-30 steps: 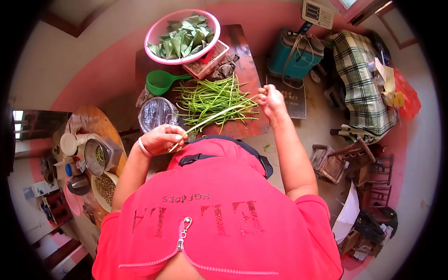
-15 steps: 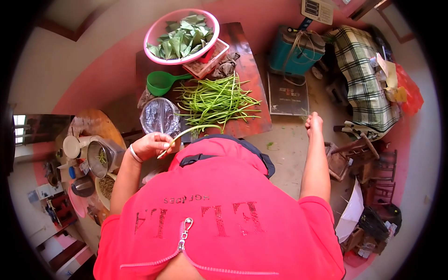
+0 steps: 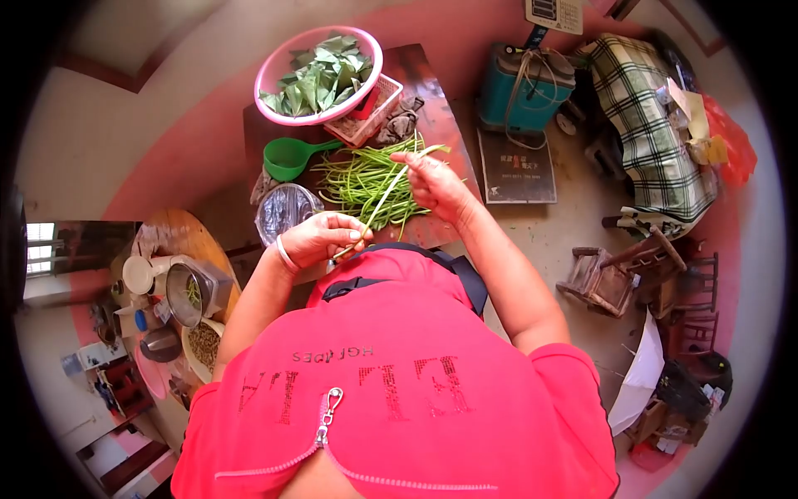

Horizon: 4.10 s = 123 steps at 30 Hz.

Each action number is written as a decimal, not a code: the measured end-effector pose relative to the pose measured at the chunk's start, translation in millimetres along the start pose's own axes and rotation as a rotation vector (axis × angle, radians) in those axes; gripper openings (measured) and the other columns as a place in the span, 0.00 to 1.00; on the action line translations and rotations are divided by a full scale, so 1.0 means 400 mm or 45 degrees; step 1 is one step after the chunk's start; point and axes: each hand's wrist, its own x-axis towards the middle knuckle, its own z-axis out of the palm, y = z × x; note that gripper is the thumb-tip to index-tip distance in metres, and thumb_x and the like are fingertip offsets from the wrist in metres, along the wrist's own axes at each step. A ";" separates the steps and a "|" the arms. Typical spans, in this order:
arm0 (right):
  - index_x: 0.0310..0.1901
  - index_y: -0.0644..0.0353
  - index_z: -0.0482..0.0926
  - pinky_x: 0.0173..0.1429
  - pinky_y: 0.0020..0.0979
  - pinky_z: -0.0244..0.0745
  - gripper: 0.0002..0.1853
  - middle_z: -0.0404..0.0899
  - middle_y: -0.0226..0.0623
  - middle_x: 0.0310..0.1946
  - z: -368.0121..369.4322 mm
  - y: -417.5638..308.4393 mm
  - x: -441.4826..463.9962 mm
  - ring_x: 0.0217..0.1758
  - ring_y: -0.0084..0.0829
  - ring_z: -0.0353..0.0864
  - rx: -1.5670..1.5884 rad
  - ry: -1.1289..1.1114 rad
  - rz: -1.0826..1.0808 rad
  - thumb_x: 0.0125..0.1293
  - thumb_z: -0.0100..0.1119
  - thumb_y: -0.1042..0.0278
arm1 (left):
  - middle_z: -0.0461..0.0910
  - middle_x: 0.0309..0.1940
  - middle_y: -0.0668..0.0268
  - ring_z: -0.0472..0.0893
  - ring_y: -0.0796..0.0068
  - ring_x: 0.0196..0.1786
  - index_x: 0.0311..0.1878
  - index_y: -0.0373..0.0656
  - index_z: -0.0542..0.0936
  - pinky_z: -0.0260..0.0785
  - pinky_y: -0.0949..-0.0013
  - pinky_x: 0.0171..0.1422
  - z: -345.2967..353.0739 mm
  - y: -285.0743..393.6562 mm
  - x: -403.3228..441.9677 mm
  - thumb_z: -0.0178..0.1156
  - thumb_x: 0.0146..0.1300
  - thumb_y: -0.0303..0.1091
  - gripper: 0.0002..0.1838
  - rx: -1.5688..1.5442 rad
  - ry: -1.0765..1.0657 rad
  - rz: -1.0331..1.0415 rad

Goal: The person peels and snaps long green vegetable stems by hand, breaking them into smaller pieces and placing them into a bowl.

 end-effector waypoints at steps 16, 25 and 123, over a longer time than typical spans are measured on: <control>0.36 0.64 0.81 0.32 0.27 0.71 0.14 0.80 0.36 0.26 0.148 -0.037 -0.090 0.28 0.26 0.78 -1.322 0.102 -0.932 0.67 0.53 0.60 | 0.79 0.31 0.65 0.79 0.79 0.30 0.44 0.34 0.76 0.75 0.78 0.34 -0.097 -0.107 0.019 0.53 0.65 0.32 0.11 0.099 0.669 0.244; 0.33 0.64 0.80 0.30 0.26 0.69 0.14 0.78 0.35 0.24 0.158 -0.041 -0.107 0.26 0.25 0.76 -1.273 0.183 -0.988 0.67 0.53 0.61 | 0.78 0.37 0.60 0.80 0.68 0.38 0.47 0.34 0.73 0.77 0.69 0.44 -0.133 -0.138 0.063 0.52 0.63 0.31 0.12 -0.495 0.809 0.485; 0.43 0.64 0.79 0.43 0.22 0.68 0.17 0.79 0.28 0.34 -0.050 0.009 0.055 0.37 0.17 0.72 -0.755 0.408 -0.291 0.62 0.62 0.58 | 0.77 0.28 0.71 0.71 0.87 0.28 0.44 0.34 0.80 0.62 0.84 0.34 -0.051 -0.060 -0.005 0.54 0.57 0.26 0.13 0.380 0.202 -0.005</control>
